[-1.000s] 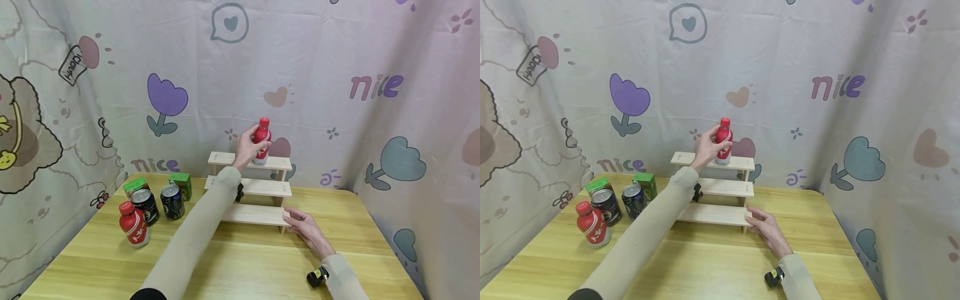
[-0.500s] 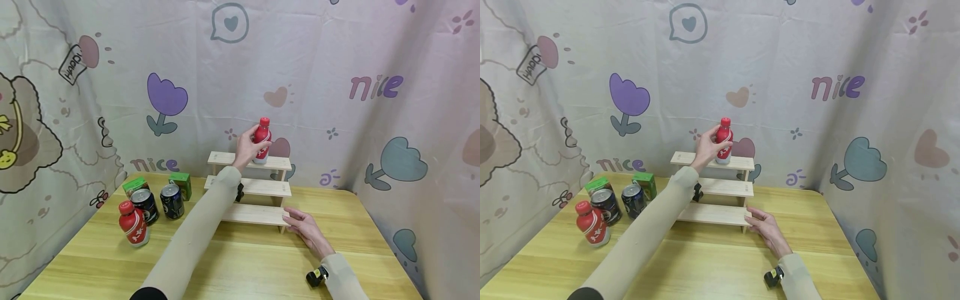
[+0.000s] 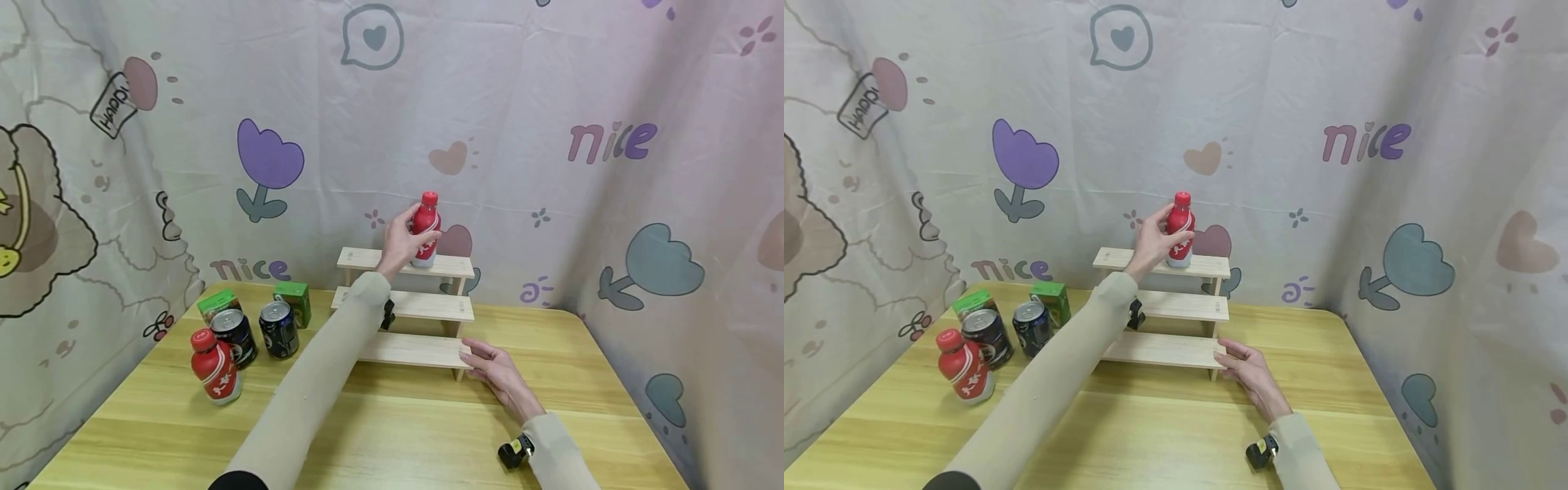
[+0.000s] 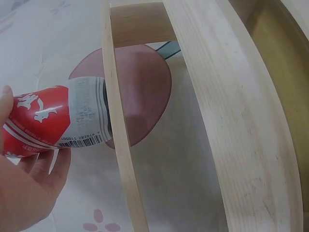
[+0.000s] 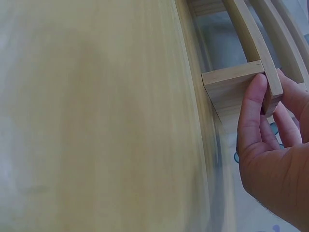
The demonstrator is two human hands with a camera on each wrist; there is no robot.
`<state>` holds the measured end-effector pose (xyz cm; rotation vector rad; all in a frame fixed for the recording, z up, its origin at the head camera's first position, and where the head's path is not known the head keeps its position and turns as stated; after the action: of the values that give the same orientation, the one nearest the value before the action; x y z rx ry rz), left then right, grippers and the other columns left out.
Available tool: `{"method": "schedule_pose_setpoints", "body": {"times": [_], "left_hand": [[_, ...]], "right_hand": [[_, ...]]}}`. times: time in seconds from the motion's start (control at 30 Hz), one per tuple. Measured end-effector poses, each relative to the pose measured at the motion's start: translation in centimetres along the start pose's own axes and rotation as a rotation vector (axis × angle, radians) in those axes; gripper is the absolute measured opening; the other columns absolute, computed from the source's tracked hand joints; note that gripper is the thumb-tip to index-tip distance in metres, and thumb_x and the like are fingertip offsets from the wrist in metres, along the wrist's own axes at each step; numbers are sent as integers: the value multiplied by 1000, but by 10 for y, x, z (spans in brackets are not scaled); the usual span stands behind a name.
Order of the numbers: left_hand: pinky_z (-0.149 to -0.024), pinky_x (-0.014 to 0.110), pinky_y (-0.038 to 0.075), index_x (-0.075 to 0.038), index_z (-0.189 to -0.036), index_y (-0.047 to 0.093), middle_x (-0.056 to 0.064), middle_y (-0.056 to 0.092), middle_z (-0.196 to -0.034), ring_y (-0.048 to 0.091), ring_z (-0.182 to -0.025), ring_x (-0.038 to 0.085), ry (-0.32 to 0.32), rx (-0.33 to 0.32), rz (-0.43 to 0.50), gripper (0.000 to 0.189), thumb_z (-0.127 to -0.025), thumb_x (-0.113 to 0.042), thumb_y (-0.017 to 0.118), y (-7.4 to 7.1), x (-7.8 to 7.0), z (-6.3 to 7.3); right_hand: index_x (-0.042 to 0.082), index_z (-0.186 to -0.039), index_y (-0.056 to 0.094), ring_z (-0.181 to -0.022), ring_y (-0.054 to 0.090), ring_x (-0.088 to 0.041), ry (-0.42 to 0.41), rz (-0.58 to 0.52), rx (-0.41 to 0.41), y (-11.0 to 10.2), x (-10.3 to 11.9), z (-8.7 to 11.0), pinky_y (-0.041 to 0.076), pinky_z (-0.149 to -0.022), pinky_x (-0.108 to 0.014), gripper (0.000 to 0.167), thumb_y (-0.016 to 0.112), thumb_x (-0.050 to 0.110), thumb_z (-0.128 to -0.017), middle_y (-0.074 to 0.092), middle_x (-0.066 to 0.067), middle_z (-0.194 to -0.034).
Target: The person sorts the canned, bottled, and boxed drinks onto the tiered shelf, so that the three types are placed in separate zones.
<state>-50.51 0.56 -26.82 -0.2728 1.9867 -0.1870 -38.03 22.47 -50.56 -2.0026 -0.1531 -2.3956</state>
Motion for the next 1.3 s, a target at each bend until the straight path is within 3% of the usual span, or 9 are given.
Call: {"method": "schedule_pose_setpoints", "body": {"times": [0.73,0.93,1.13,1.3], "left_hand": [[-101,46,50,-26,-148,45,5,59,-138,59,-119,24,-2,-4,-7,77,-80,-26,82,-6,-4,2],[-100,45,51,-25,-148,44,7,57,-139,58,-120,25,-5,21,0,79,-79,-28,84,-8,-1,2],[-100,47,50,-24,-146,45,9,56,-138,55,-125,26,-26,24,13,77,-80,-35,82,-18,8,5],[-99,49,50,-16,-143,48,13,58,-136,56,-122,31,-13,2,29,75,-80,-38,81,-32,8,11]], "right_hand": [[-2,-141,48,-91,67,-8,-6,-9,-1,2,0,-3,57,-72,-21,57,70,8,-90,37,-24,-152],[-1,-142,49,-88,68,-8,11,-14,-6,1,-2,-2,57,-71,-20,58,71,9,-89,38,-23,-152],[0,-141,49,-86,68,-9,13,-16,-22,-1,-2,-1,57,-70,-20,57,71,9,-89,40,-23,-151],[0,-141,50,-85,68,-10,18,-22,-26,-2,-3,-1,57,-70,-21,57,72,9,-89,41,-23,-150]]}}
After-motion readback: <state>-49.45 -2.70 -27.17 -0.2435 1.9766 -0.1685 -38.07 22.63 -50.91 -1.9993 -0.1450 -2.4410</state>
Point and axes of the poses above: each hand's wrist, its own z-axis away from the middle knuckle, its own y-axis out of the palm, x = y × z, the point moved 10 cm from there along -z, towards the middle knuckle
